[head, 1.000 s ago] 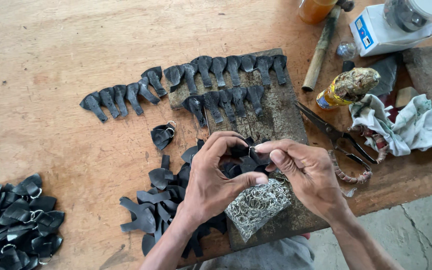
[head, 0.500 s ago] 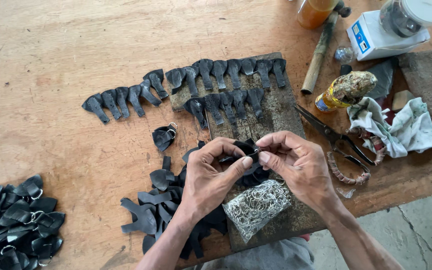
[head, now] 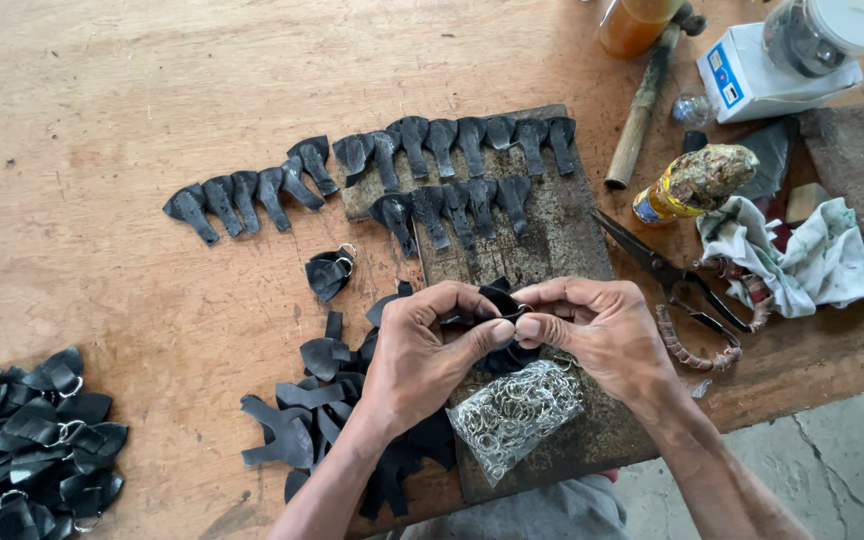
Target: The person applies glue from a jar onto cut black rubber pieces, folds and presses the pieces together, and threads metal rings through them to form keychains, setting finished ones aside on the workbench.
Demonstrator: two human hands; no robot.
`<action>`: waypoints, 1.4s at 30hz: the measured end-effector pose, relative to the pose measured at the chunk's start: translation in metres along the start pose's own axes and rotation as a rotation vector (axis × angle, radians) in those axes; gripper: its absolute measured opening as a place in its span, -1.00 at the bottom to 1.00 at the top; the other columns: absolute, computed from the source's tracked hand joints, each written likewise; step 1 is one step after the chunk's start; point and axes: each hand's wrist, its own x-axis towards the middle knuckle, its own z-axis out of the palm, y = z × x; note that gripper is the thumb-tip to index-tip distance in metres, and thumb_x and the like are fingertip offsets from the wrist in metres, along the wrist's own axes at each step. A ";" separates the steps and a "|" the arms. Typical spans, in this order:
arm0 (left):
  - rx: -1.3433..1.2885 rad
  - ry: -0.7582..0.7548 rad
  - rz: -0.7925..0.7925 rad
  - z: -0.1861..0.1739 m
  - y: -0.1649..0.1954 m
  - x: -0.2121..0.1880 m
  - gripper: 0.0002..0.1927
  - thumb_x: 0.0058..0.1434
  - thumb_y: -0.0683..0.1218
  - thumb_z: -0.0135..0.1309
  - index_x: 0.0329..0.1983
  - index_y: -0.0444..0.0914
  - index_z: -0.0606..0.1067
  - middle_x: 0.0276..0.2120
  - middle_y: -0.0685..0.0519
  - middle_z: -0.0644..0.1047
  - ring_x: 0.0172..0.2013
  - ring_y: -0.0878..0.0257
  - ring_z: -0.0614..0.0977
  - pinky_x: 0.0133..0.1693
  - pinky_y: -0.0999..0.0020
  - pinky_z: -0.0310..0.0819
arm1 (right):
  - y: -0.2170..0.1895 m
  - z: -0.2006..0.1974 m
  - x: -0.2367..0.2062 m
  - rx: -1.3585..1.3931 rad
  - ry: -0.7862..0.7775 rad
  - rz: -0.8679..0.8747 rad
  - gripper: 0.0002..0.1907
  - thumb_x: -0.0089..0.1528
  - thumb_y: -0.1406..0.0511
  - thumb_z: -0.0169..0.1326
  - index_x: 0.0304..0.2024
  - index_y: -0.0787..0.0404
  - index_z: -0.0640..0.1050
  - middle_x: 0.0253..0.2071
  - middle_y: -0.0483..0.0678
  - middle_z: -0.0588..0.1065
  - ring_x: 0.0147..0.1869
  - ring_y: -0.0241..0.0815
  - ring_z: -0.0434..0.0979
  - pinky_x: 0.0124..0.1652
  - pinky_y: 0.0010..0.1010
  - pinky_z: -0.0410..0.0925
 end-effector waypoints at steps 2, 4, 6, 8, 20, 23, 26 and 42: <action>0.000 0.005 -0.013 0.000 -0.004 0.002 -0.81 0.17 -0.13 0.31 -0.24 -0.33 0.62 -0.42 0.07 0.67 -0.39 0.46 0.63 -0.39 0.55 0.52 | 0.003 0.001 0.001 -0.027 -0.001 -0.014 -0.60 0.08 0.34 0.32 -0.04 0.38 0.65 -0.27 0.06 0.68 -0.27 -0.24 0.69 -0.23 -0.49 0.60; -0.060 -0.011 0.022 0.000 -0.009 0.004 -0.83 0.21 -0.16 0.27 -0.18 -0.35 0.61 -0.35 0.03 0.67 -0.32 0.43 0.64 -0.30 0.52 0.56 | 0.005 0.001 0.003 -0.028 -0.012 -0.035 -0.62 0.12 0.33 0.29 -0.03 0.39 0.64 -0.28 0.03 0.66 -0.27 -0.27 0.66 -0.25 -0.50 0.58; -0.181 -0.047 0.104 -0.001 -0.014 0.006 -0.83 0.29 -0.21 0.20 -0.08 -0.38 0.59 -0.22 -0.02 0.67 -0.20 0.39 0.66 -0.13 0.48 0.63 | 0.006 0.001 0.005 -0.006 -0.036 -0.066 -0.64 0.17 0.32 0.26 -0.02 0.39 0.62 -0.27 -0.02 0.63 -0.27 -0.31 0.63 -0.25 -0.51 0.54; -0.258 -0.070 0.080 -0.005 -0.018 0.007 -0.74 0.31 -0.25 0.14 0.05 -0.37 0.46 -0.14 -0.07 0.64 -0.11 0.34 0.67 -0.06 0.41 0.65 | 0.007 0.000 0.005 -0.041 -0.021 -0.059 -0.65 0.18 0.33 0.25 -0.02 0.39 0.61 -0.27 -0.02 0.62 -0.27 -0.31 0.61 -0.24 -0.51 0.53; -0.408 -0.085 0.004 -0.007 -0.029 0.010 -0.60 0.36 -0.29 0.01 0.24 -0.38 0.29 -0.06 -0.18 0.62 -0.04 0.25 0.65 -0.03 0.33 0.67 | 0.011 0.003 0.007 -0.067 -0.029 -0.118 -0.68 0.23 0.33 0.22 -0.02 0.40 0.60 -0.25 -0.02 0.61 -0.27 -0.32 0.60 -0.25 -0.53 0.52; -0.401 -0.083 -0.004 -0.008 -0.030 0.011 -0.62 0.37 -0.27 0.01 0.23 -0.38 0.30 -0.06 -0.17 0.62 -0.05 0.25 0.65 -0.03 0.32 0.69 | 0.009 0.003 0.008 -0.073 -0.043 -0.109 -0.69 0.22 0.33 0.23 -0.03 0.39 0.60 -0.26 -0.02 0.61 -0.26 -0.32 0.60 -0.25 -0.52 0.53; -0.402 -0.082 -0.018 -0.008 -0.031 0.011 -0.62 0.36 -0.27 0.01 0.23 -0.38 0.31 -0.08 -0.16 0.62 -0.07 0.25 0.66 -0.04 0.32 0.70 | 0.007 0.001 0.008 -0.065 -0.060 -0.099 -0.69 0.22 0.33 0.24 -0.04 0.40 0.60 -0.27 -0.02 0.59 -0.25 -0.32 0.59 -0.24 -0.53 0.52; -0.364 -0.052 -0.081 -0.006 -0.028 0.013 -0.66 0.37 -0.26 -0.04 0.20 -0.37 0.32 -0.11 -0.11 0.63 -0.09 0.25 0.68 -0.07 0.34 0.74 | -0.001 0.011 0.005 -0.281 0.039 -0.147 -0.72 0.22 0.34 0.21 -0.04 0.33 0.61 -0.30 -0.05 0.63 -0.30 -0.35 0.63 -0.29 -0.57 0.56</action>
